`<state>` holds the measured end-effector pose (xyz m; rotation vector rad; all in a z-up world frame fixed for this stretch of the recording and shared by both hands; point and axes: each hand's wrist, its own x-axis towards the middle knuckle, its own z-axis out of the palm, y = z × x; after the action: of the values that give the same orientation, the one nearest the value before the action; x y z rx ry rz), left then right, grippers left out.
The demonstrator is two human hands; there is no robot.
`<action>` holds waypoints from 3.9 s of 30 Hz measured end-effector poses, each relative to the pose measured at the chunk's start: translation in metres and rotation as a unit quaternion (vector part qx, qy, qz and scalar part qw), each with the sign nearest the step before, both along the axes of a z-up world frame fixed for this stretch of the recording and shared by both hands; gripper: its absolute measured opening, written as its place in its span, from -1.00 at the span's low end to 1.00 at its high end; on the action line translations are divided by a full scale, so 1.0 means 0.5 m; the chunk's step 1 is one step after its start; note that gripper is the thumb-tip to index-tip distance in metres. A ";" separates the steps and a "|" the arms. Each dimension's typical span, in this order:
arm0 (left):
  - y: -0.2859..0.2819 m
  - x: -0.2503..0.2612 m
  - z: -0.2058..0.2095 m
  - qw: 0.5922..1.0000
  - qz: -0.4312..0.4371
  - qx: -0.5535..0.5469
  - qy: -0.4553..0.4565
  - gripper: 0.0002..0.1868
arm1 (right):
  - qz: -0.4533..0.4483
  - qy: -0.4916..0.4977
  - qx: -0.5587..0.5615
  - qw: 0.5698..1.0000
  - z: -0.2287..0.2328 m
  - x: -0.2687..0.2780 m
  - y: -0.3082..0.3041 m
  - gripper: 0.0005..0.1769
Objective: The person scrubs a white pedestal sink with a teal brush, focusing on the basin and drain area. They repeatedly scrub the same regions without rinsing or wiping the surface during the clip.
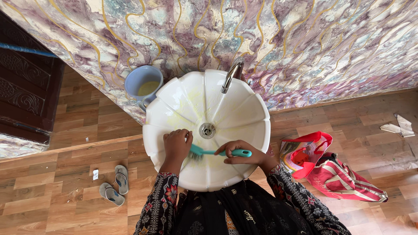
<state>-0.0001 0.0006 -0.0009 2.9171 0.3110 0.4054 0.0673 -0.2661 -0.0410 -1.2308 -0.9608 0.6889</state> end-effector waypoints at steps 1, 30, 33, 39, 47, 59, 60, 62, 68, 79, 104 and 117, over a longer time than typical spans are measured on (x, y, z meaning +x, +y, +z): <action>0.001 0.000 -0.002 1.000 -0.001 0.000 -0.003 -0.73 | -0.023 -0.020 0.012 0.999 -0.001 -0.003 0.001 -0.69; 0.000 0.001 -0.008 1.000 -0.004 0.008 0.004 -0.73 | -0.018 -0.089 0.043 0.995 -0.015 0.008 0.016 -0.65; 0.000 0.002 -0.008 1.000 -0.007 0.003 0.004 -0.73 | -0.126 -0.148 -0.001 0.981 -0.007 0.003 0.015 -0.68; 0.001 0.000 -0.005 1.000 -0.003 -0.006 0.012 -0.73 | -0.030 -0.140 0.023 0.989 0.002 0.006 0.017 -0.65; -0.003 -0.001 0.001 1.000 -0.006 -0.008 0.001 -0.72 | -0.126 -0.235 -0.074 0.961 0.018 -0.003 0.017 -0.64; -0.009 -0.002 0.013 1.000 -0.014 -0.011 -0.013 -0.74 | -0.054 -0.105 -0.020 0.993 -0.009 0.003 0.014 -0.64; -0.009 -0.003 0.014 1.000 -0.013 -0.013 -0.010 -0.74 | -0.028 -0.056 -0.007 0.998 -0.007 0.006 0.008 -0.66; -0.009 -0.003 0.016 1.000 -0.012 -0.017 -0.005 -0.74 | -0.021 -0.047 0.002 0.999 -0.002 0.003 0.005 -0.67; -0.013 -0.005 0.024 0.999 -0.022 -0.011 -0.025 -0.75 | -0.064 -0.194 -0.043 0.978 -0.001 0.002 0.016 -0.70; -0.022 -0.004 0.050 0.999 -0.021 -0.006 -0.031 -0.74 | -0.055 -0.122 -0.008 0.991 -0.008 0.010 0.008 -0.65; -0.034 -0.007 0.076 0.999 -0.019 -0.019 -0.037 -0.77 | -0.025 -0.035 -0.010 0.999 -0.018 0.005 -0.010 -0.70; -0.037 -0.008 0.082 0.999 -0.021 -0.016 -0.041 -0.76 | -0.192 -0.101 -0.077 0.973 -0.028 -0.007 -0.006 -0.77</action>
<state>-0.0042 -0.0180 0.0400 2.8612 0.2430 0.5064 0.0641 -0.2689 -0.0552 -1.5932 -0.8101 0.3404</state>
